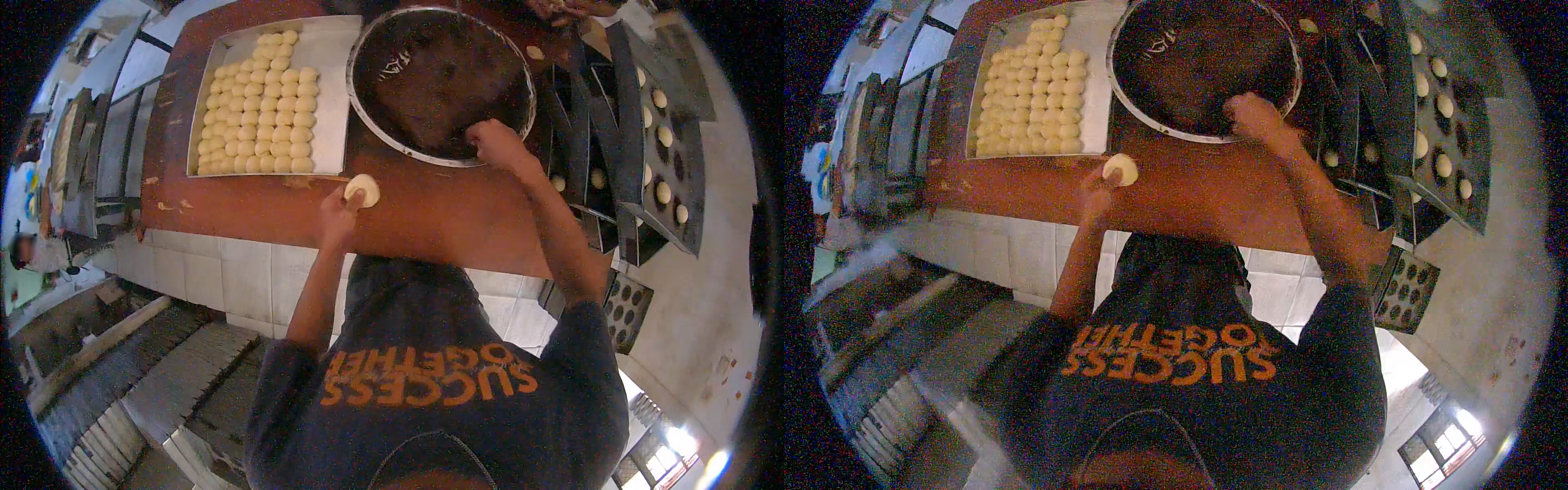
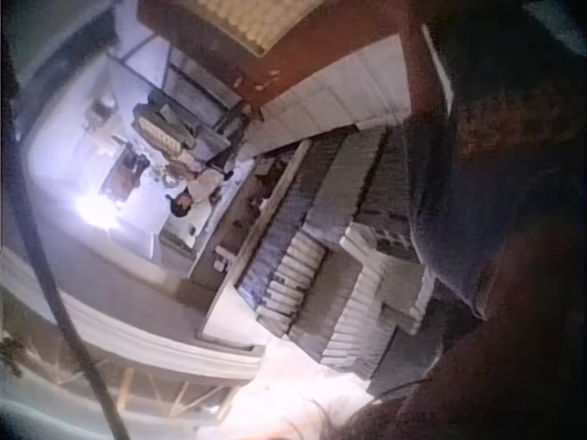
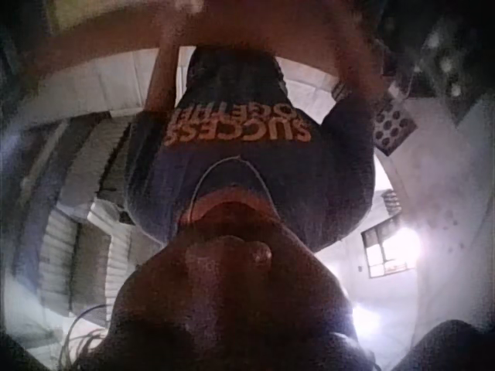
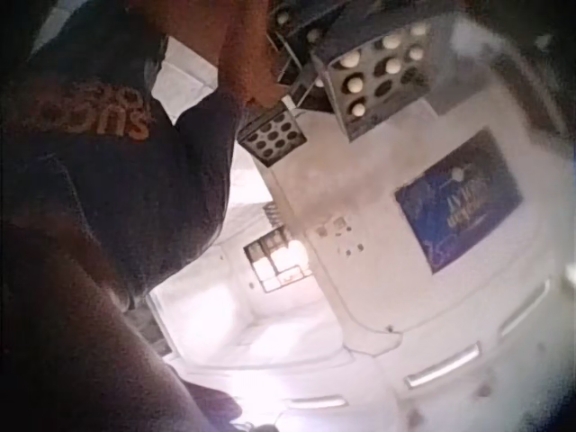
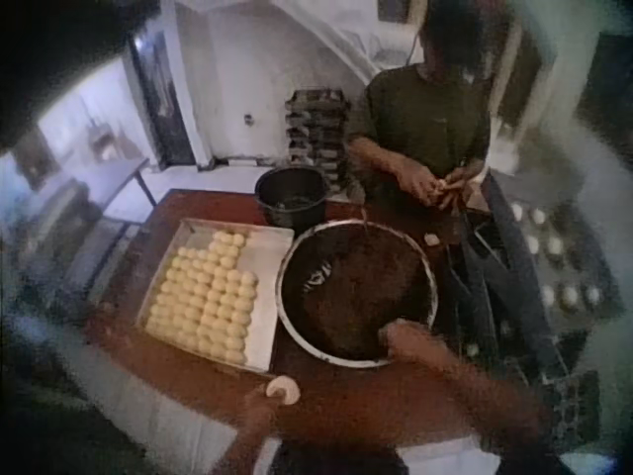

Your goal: The person prepares bread rolls by hand by taking portions of dough from a tray, flattening them, adding a dark filling from a bowl, and then placing the shaped rolls onto baking trays.

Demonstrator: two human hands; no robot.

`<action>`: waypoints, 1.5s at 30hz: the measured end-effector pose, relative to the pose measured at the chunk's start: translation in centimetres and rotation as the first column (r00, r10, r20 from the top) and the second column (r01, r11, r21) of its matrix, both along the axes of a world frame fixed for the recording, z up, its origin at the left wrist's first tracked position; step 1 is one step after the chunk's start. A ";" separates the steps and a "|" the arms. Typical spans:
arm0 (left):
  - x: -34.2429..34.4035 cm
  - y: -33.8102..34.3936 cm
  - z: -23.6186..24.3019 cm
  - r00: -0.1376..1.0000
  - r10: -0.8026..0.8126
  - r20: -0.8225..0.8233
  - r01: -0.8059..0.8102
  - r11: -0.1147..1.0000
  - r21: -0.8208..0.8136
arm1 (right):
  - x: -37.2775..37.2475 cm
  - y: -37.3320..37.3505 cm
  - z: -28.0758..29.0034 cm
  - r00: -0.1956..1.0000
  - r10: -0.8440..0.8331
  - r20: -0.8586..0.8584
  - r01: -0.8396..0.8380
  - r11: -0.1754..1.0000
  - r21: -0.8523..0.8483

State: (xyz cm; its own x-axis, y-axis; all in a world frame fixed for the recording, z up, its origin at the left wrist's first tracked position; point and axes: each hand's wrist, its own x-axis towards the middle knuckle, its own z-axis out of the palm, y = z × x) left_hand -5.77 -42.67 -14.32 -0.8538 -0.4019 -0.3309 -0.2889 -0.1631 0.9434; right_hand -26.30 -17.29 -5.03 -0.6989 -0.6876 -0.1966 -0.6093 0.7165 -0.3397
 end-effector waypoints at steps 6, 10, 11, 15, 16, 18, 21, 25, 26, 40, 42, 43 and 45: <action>-2.2 0.2 6.5 0.996 -0.078 -0.042 0.087 0.946 0.311 | 2.3 -2.7 1.8 1.000 -0.003 0.017 0.002 0.999 0.046; -3.4 -0.7 7.0 0.995 -0.068 -0.067 0.093 0.856 0.508 | 5.5 -3.1 4.0 0.941 -0.142 0.306 0.247 0.909 -0.336; -3.8 -0.7 6.7 0.995 -0.049 -0.085 0.089 0.823 0.561 | 6.4 -3.7 4.0 0.921 -0.216 0.324 0.333 0.868 -0.369; -6.3 0.3 8.1 0.994 -0.064 -0.083 0.105 0.644 0.758 | 9.8 -6.5 2.6 0.904 -0.418 0.092 0.394 0.727 -0.563; -6.8 0.6 8.2 0.993 -0.073 -0.095 0.120 0.616 0.778 | 10.3 -7.4 2.3 0.899 -0.436 -0.047 0.318 0.723 -0.613; -7.8 0.7 8.4 0.994 -0.056 -0.099 0.113 0.561 0.820 | 11.1 -9.1 2.2 0.879 -0.454 -0.144 0.276 0.731 -0.624; -9.2 0.3 8.3 0.998 0.048 -0.044 0.016 0.474 0.880 | 11.4 -10.5 1.3 0.850 -0.449 -0.275 0.255 0.808 -0.531; -10.4 -3.5 7.4 0.935 0.355 -0.017 -0.127 0.376 0.918 | 10.2 -10.9 2.0 0.863 -0.287 -0.415 0.125 0.918 -0.375; -10.3 -4.6 7.3 0.890 0.454 -0.040 -0.143 0.362 0.921 | 9.9 -10.6 1.8 0.840 -0.338 -0.424 0.215 0.925 -0.312; -2.6 9.4 10.3 0.950 -0.082 -0.302 0.298 0.528 0.795 | 12.0 -1.6 3.7 0.623 -0.055 0.780 0.774 0.190 -0.604; -2.3 13.2 11.0 0.943 -0.066 -0.325 0.301 0.584 0.754 | 12.8 1.6 3.9 0.687 -0.140 0.713 0.727 0.131 -0.674; -2.0 15.0 12.4 0.946 -0.074 -0.315 0.308 0.505 0.806 | 14.0 2.6 4.8 0.801 -0.377 0.465 0.581 0.299 -0.757; -2.0 18.5 14.4 0.906 -0.154 -0.394 0.402 0.600 0.691 | 15.2 4.5 5.3 0.867 -0.495 -0.049 0.234 0.492 -0.838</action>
